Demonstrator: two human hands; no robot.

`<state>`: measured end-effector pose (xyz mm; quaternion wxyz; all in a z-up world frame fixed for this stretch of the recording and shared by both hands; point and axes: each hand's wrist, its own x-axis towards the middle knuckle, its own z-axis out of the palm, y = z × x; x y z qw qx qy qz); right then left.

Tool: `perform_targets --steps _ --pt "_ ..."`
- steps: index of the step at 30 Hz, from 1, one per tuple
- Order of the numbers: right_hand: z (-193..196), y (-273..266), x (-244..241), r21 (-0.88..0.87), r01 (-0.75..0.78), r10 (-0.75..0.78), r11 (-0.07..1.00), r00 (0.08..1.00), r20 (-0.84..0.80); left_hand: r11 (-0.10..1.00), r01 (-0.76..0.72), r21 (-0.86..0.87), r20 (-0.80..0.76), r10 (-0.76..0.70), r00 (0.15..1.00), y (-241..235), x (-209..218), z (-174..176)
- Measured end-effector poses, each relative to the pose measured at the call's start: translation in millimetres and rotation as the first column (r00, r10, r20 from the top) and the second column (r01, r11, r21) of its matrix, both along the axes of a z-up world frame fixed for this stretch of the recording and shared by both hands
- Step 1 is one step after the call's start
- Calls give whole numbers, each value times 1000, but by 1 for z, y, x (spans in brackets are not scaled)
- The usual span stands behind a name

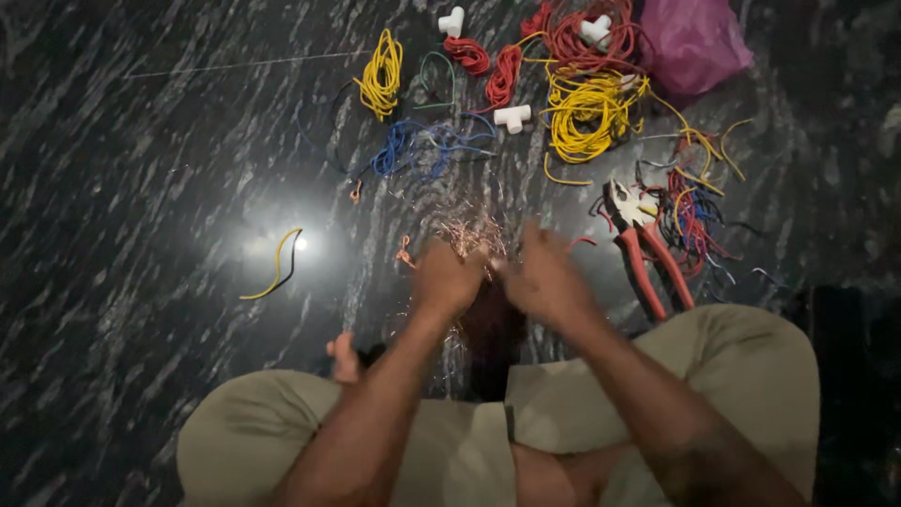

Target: The person uses pliers to strip the insulation off electrical wires and bundles the exposed copper strands together by hand.

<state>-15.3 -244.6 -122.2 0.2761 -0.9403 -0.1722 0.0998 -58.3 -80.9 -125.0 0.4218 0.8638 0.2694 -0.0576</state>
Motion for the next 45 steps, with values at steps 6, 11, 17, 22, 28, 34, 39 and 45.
perform_targets --steps 6,11,17,22,28,34,39,45 --pt "-10 21 -12 51 -107 110 993 992 -62 966 -142 -214 -81 127 989 -10 14 -7" --pt "7 22 -12 196 -128 142 972 988 -59 947 -82 -309 82 113 990 -29 23 -25" --pt "11 22 -5 367 -211 222 906 975 11 636 -287 -717 -63 350 935 -23 26 -13" --pt "14 22 7 435 -437 356 787 898 258 571 -288 -769 10 461 887 -12 30 -3" --pt "39 -1 28 542 448 -51 711 802 -595 701 -220 -678 66 357 932 -2 34 10" --pt "43 9 27 650 -76 357 756 880 -313 587 -230 -776 15 382 924 -1 38 23" --pt "26 26 4 664 -102 325 741 920 -220 454 -245 -857 -56 390 919 2 36 25" --pt "27 10 20 518 3 197 855 923 -330 623 87 -778 277 215 937 15 42 51"
